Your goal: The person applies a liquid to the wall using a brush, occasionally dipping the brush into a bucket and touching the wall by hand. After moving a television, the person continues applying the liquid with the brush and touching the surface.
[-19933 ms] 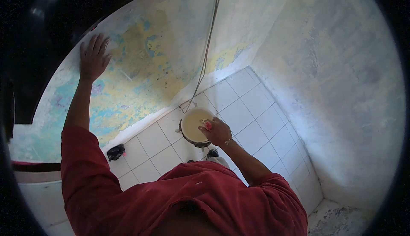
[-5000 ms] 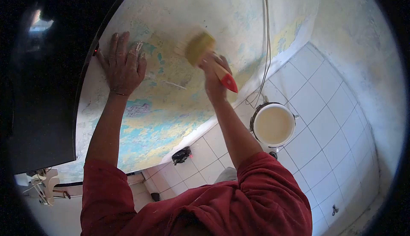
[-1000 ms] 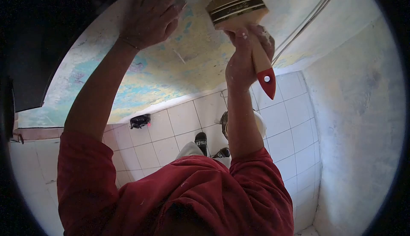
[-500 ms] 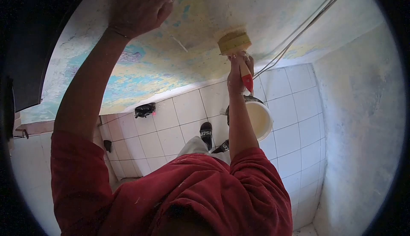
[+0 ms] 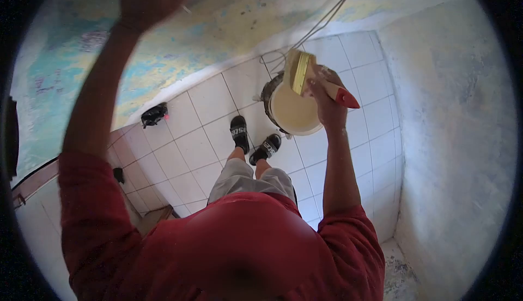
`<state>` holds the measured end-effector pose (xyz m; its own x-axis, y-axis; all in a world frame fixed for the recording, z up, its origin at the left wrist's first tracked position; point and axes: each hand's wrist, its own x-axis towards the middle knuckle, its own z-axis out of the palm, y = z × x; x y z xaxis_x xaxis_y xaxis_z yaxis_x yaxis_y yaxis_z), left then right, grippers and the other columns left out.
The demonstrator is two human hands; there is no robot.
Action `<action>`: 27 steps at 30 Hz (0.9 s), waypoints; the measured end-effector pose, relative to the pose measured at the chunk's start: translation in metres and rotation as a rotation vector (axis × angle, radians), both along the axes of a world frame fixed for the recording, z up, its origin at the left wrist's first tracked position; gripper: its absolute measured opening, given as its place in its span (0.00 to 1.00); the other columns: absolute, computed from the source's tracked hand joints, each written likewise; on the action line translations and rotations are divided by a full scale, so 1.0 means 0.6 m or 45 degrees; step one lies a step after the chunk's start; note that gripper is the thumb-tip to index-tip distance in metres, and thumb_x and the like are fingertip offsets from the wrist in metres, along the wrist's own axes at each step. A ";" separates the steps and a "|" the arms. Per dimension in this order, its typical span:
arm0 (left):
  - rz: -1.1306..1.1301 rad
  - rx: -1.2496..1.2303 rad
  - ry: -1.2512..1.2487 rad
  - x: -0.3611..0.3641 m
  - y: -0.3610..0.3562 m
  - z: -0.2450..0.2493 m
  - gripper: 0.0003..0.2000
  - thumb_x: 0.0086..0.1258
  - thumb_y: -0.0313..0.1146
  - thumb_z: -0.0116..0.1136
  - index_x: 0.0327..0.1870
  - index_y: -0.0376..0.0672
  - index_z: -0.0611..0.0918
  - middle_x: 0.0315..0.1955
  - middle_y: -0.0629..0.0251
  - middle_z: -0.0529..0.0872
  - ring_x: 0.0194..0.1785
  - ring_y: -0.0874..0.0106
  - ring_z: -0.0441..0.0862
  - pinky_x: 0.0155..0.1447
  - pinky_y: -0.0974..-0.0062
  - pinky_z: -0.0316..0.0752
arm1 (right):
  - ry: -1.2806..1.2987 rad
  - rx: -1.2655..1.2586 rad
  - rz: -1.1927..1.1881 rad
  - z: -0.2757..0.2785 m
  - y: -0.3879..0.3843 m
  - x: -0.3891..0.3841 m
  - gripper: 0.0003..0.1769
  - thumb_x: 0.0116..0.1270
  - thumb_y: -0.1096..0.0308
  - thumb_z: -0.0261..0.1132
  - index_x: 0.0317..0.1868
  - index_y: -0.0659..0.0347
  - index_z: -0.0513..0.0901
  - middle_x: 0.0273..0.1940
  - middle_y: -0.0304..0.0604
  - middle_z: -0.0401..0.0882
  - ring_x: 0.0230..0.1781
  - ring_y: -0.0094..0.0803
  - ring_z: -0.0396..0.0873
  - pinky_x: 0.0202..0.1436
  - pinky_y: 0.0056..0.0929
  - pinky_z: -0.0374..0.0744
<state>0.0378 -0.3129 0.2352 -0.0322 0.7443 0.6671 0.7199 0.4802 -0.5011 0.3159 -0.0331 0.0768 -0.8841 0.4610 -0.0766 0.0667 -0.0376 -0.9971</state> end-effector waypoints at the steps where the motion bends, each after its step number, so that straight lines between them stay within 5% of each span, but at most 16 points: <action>1: 0.025 0.099 -0.284 0.040 0.009 -0.083 0.21 0.67 0.41 0.61 0.60 0.52 0.76 0.76 0.56 0.63 0.79 0.54 0.58 0.77 0.34 0.43 | -0.164 0.047 0.087 -0.009 0.009 0.018 0.20 0.67 0.71 0.69 0.58 0.66 0.80 0.50 0.43 0.82 0.47 0.27 0.82 0.48 0.25 0.81; 3: 0.061 0.172 -0.784 0.139 0.041 -0.203 0.22 0.64 0.42 0.67 0.58 0.44 0.81 0.73 0.53 0.67 0.75 0.55 0.64 0.78 0.40 0.50 | -0.357 0.100 0.178 -0.034 0.020 0.040 0.21 0.67 0.72 0.69 0.59 0.68 0.79 0.52 0.44 0.81 0.48 0.29 0.81 0.51 0.26 0.81; 5: 0.128 0.224 -1.324 0.223 0.070 -0.334 0.24 0.68 0.40 0.64 0.60 0.36 0.78 0.69 0.47 0.71 0.71 0.49 0.69 0.75 0.52 0.62 | -0.550 0.273 0.356 -0.069 0.026 0.057 0.22 0.65 0.71 0.71 0.58 0.68 0.80 0.52 0.43 0.84 0.50 0.28 0.81 0.56 0.26 0.79; 6: 0.222 0.245 -1.526 0.267 0.085 -0.394 0.24 0.71 0.41 0.61 0.62 0.36 0.76 0.66 0.45 0.73 0.68 0.48 0.72 0.72 0.57 0.68 | -0.427 0.433 0.368 -0.116 0.036 0.066 0.20 0.62 0.66 0.72 0.55 0.62 0.86 0.54 0.47 0.87 0.51 0.36 0.86 0.56 0.32 0.81; 8: 0.440 0.206 -2.137 0.335 0.107 -0.442 0.26 0.75 0.48 0.53 0.64 0.35 0.74 0.59 0.43 0.79 0.61 0.47 0.78 0.66 0.57 0.73 | -0.483 0.504 0.419 -0.149 0.039 0.072 0.21 0.62 0.65 0.72 0.55 0.60 0.86 0.53 0.48 0.87 0.52 0.39 0.86 0.57 0.33 0.81; 10: 0.545 0.134 -2.334 0.373 0.123 -0.484 0.24 0.78 0.49 0.46 0.61 0.36 0.76 0.53 0.43 0.82 0.55 0.46 0.81 0.61 0.53 0.74 | -0.534 0.573 0.464 -0.171 0.037 0.072 0.22 0.60 0.62 0.73 0.56 0.53 0.87 0.52 0.49 0.87 0.53 0.44 0.85 0.59 0.35 0.80; 17: 0.521 0.314 -2.391 0.405 0.131 -0.515 0.21 0.79 0.47 0.43 0.50 0.39 0.83 0.45 0.45 0.85 0.51 0.47 0.82 0.57 0.53 0.75 | -0.650 0.690 0.517 -0.224 0.032 0.063 0.22 0.60 0.63 0.71 0.57 0.51 0.86 0.49 0.51 0.87 0.51 0.47 0.85 0.57 0.38 0.81; 23: 0.521 0.245 -2.342 0.406 0.131 -0.512 0.20 0.80 0.47 0.41 0.50 0.41 0.83 0.46 0.48 0.86 0.51 0.49 0.83 0.59 0.55 0.76 | -0.555 0.751 0.554 -0.283 0.033 0.066 0.21 0.61 0.60 0.70 0.55 0.52 0.86 0.48 0.53 0.87 0.51 0.50 0.84 0.56 0.41 0.80; 25: 0.433 0.326 -2.230 0.413 0.129 -0.518 0.16 0.80 0.44 0.44 0.44 0.40 0.80 0.38 0.47 0.83 0.45 0.46 0.82 0.49 0.49 0.77 | -0.710 0.790 0.561 -0.278 0.033 0.068 0.21 0.62 0.59 0.69 0.55 0.52 0.86 0.49 0.54 0.86 0.52 0.51 0.83 0.57 0.41 0.80; 27: 0.405 0.189 -1.987 0.424 0.121 -0.572 0.13 0.79 0.40 0.46 0.42 0.41 0.79 0.37 0.53 0.81 0.41 0.51 0.83 0.42 0.54 0.80 | -0.724 0.837 0.546 -0.253 0.033 0.070 0.21 0.62 0.60 0.70 0.56 0.52 0.86 0.52 0.53 0.86 0.55 0.50 0.83 0.59 0.42 0.80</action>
<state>0.2920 -0.2402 -0.1081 -0.8547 0.5088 -0.1034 0.3246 0.6791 0.6584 0.3580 -0.0134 -0.0752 -0.8976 0.2115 -0.3869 0.4238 0.6560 -0.6245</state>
